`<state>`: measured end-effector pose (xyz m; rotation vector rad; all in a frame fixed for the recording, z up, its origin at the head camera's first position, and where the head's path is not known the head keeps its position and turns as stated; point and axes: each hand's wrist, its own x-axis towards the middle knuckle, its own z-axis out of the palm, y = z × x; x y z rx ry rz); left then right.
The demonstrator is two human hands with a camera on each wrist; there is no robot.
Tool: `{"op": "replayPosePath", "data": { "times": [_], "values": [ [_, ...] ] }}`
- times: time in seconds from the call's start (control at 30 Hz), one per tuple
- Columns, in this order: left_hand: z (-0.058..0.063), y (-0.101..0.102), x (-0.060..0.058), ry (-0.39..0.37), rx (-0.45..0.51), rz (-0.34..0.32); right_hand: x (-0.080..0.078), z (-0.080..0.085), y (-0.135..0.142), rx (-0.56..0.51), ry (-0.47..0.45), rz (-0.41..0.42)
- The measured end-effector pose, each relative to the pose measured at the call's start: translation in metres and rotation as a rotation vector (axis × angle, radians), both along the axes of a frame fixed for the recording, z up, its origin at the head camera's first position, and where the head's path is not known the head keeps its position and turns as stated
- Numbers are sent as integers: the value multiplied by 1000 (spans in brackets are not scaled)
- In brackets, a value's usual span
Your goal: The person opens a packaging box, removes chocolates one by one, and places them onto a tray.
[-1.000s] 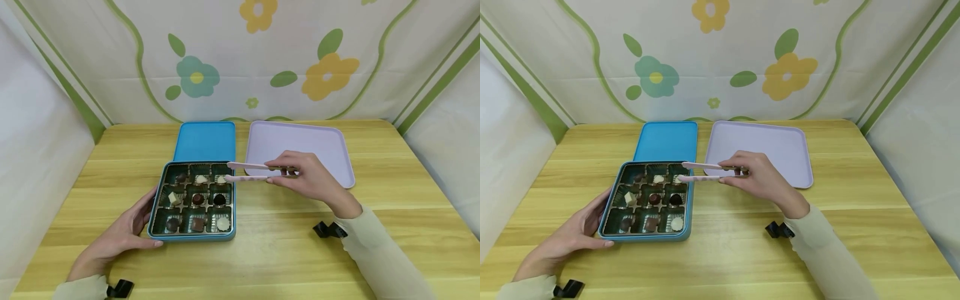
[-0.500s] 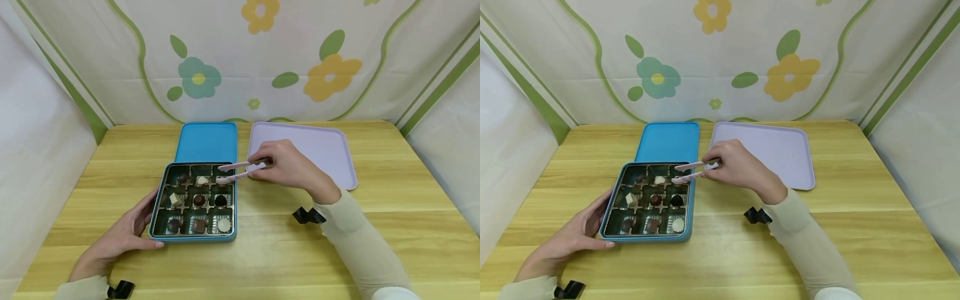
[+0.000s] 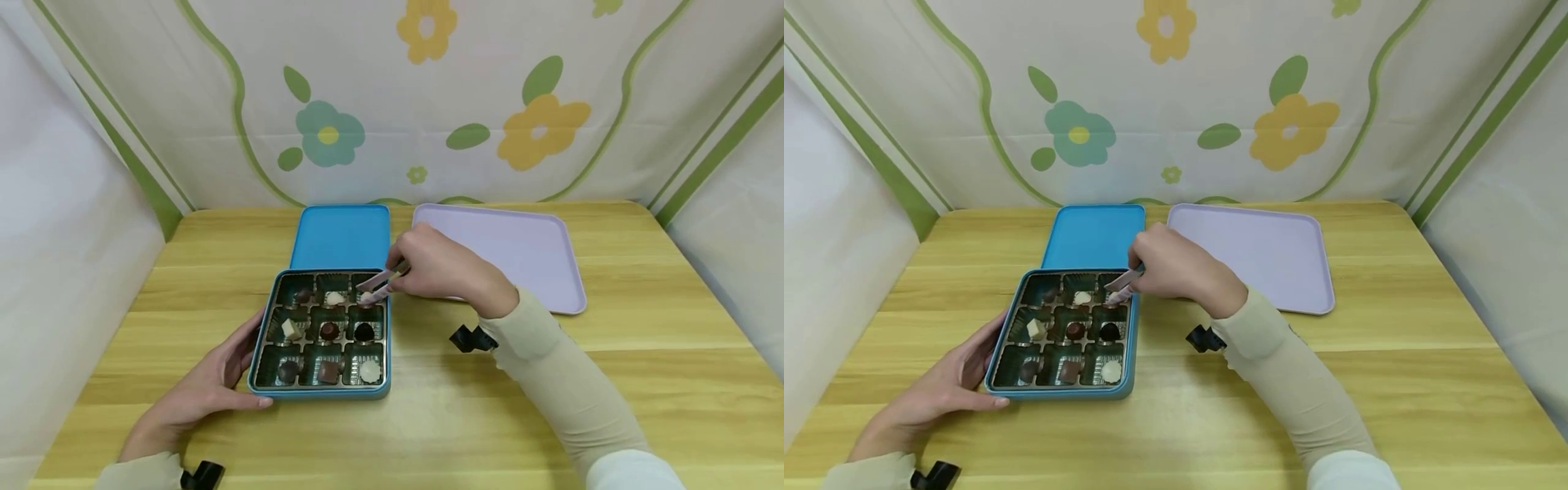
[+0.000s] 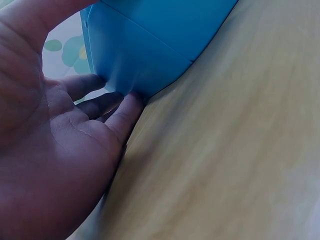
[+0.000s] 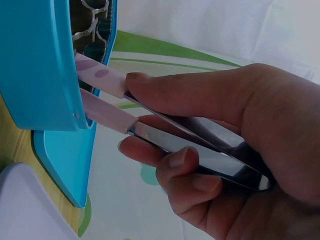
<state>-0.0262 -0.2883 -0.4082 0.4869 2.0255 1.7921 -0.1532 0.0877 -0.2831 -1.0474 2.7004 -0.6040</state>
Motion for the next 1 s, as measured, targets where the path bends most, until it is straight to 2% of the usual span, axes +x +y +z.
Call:
{"op": "replayPosePath", "data": {
  "times": [0.3,0.57,1.0],
  "values": [
    [2,2,-2,10,15,-10,-2,-7,11,-82,21,15],
    [0,0,-4,7,3,1,0,-15,20,-184,50,17],
    [-1,-3,-3,6,8,-3,4,-30,41,-330,32,-58]
  ]
}}
